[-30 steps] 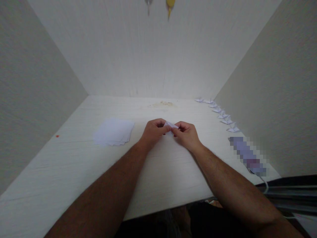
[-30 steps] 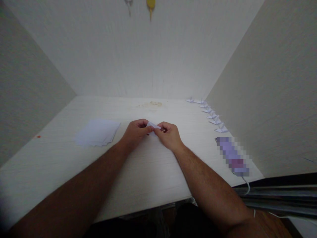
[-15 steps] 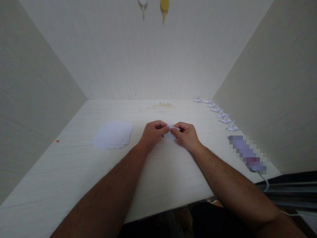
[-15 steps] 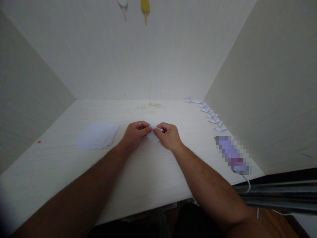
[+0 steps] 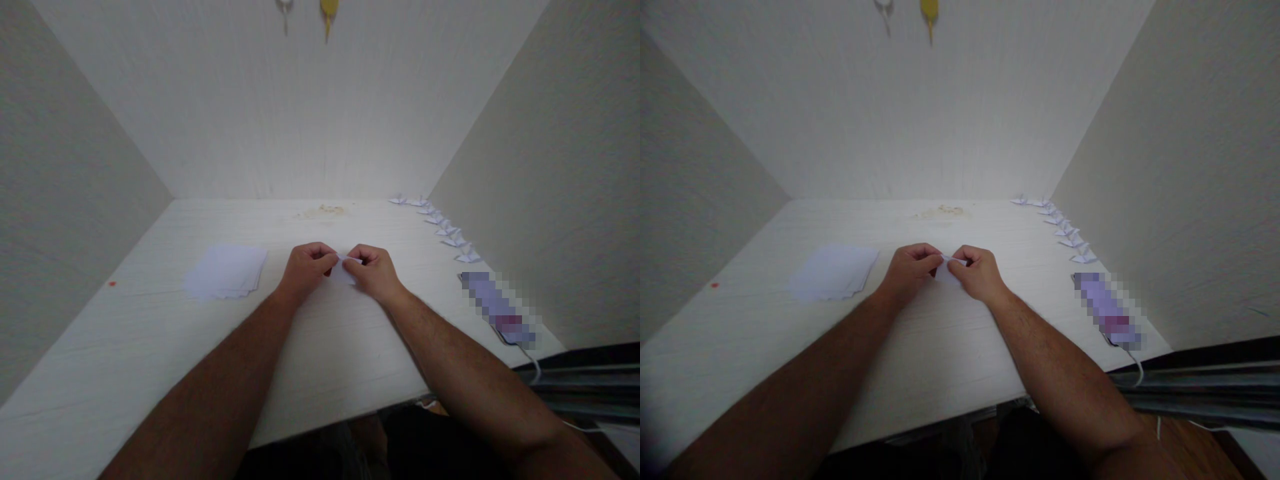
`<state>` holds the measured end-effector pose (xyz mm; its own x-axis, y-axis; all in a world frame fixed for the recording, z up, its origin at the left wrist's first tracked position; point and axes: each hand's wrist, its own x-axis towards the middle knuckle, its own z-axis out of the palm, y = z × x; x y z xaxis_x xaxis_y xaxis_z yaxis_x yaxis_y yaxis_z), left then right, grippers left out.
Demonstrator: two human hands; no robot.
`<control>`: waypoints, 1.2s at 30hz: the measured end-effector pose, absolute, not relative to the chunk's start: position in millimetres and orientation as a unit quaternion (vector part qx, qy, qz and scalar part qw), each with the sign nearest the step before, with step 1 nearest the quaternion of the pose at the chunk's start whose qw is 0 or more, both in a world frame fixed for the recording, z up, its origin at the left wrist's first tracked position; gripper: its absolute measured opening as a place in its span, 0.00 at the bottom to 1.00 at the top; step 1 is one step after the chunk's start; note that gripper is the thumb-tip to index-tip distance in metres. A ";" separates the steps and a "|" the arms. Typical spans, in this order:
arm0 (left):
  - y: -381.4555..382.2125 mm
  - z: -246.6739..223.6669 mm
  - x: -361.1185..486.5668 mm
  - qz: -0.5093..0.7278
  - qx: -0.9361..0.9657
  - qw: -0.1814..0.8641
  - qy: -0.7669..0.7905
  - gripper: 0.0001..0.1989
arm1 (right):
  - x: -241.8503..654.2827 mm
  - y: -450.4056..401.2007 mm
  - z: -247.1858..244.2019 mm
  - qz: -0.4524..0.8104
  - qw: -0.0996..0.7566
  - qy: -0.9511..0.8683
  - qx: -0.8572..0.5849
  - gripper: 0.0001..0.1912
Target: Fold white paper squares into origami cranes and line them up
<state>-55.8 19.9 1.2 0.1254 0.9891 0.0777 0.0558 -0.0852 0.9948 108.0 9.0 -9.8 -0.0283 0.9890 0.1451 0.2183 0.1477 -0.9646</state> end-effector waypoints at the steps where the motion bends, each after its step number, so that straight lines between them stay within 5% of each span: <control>1: 19.9 0.8 -55.5 0.473 0.562 0.496 0.463 0.07 | 107.5 8.6 -9.3 0.402 0.476 -0.591 -0.512 0.09; 10: 21.5 -4.3 -53.6 0.473 0.527 0.556 0.436 0.15 | 102.1 4.8 -7.7 0.345 0.483 -0.606 -0.530 0.14; 36: 21.5 -6.4 -48.2 0.507 0.556 0.495 0.435 0.09 | 101.8 7.7 -11.4 0.367 0.463 -0.593 -0.547 0.17</control>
<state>-48.2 21.5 -6.4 0.1079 0.9853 0.1325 -0.0177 -0.1314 0.9912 101.8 7.7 -11.4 0.0272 0.9887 0.1473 0.3081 0.1319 -0.9422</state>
